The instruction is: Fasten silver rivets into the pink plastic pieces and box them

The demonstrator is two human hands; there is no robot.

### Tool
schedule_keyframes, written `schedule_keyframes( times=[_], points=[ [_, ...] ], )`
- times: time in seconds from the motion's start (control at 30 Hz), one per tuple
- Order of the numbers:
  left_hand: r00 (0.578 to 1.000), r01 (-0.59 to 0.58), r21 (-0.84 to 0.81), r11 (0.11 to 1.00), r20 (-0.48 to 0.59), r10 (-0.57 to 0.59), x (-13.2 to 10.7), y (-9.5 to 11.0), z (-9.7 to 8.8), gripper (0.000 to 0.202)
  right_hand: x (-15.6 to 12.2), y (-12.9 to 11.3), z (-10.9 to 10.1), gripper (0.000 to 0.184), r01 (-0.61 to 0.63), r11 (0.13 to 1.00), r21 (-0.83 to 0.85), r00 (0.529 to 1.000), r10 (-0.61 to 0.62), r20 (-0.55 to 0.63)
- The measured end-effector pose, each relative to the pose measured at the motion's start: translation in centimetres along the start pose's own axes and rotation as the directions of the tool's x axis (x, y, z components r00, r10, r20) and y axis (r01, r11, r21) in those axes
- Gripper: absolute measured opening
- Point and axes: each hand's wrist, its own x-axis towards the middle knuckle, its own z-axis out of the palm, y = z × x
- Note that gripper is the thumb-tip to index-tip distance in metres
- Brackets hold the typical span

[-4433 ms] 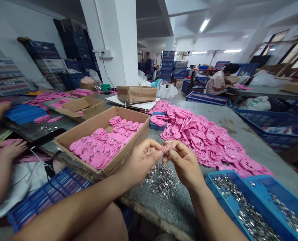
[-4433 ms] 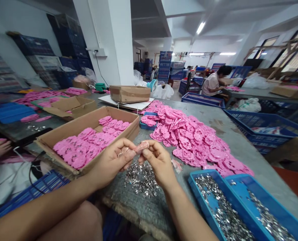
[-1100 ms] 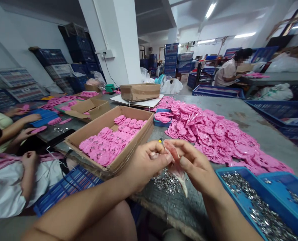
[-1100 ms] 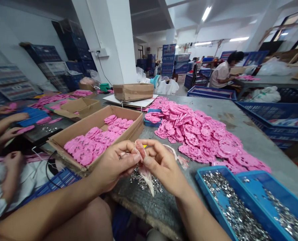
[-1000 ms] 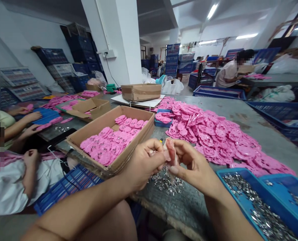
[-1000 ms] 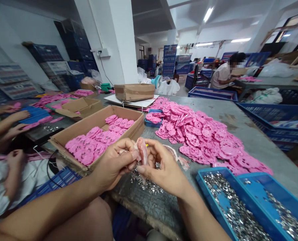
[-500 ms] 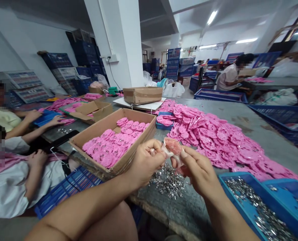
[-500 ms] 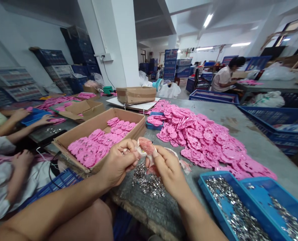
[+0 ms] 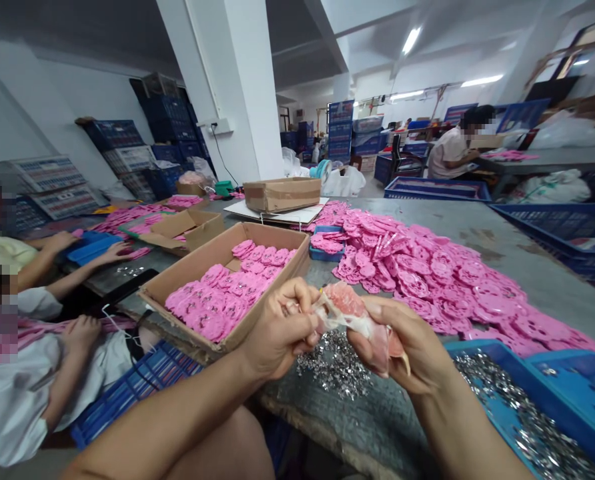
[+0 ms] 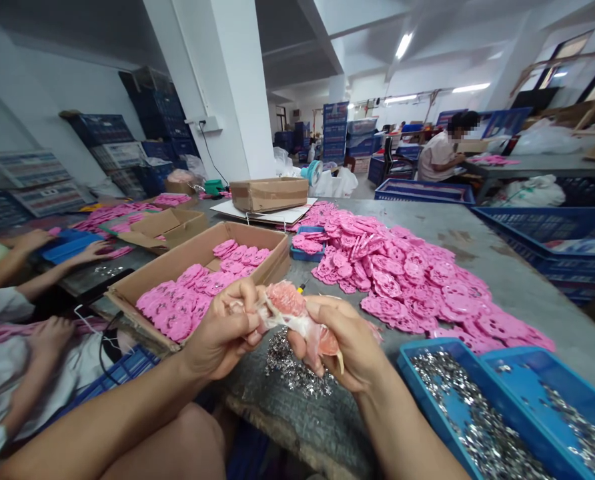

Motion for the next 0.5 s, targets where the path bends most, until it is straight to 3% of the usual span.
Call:
schedule_keyframes(
  times=[0.13,0.27,0.5],
  points=[
    [0.997,0.058,0.045,0.997,0.042,-0.060,-0.7,0.4,0.1,0.025,-0.7,-0.5,0.0,0.036,0.060,0.989,-0.134,0.998,-0.060,0.001],
    [0.995,0.036,0.104,0.994,0.084,-0.045,-1.0,0.4,0.1,0.036,-0.9,-0.4,-0.3,0.035,0.150,0.955,-0.258,0.989,-0.149,0.022],
    [0.995,-0.026,0.318,0.948,-0.082,0.055,-0.7,0.0,-0.4,0.031,-0.9,0.3,-1.1,0.037,0.180,0.872,-0.455,0.978,-0.209,-0.013]
  ],
)
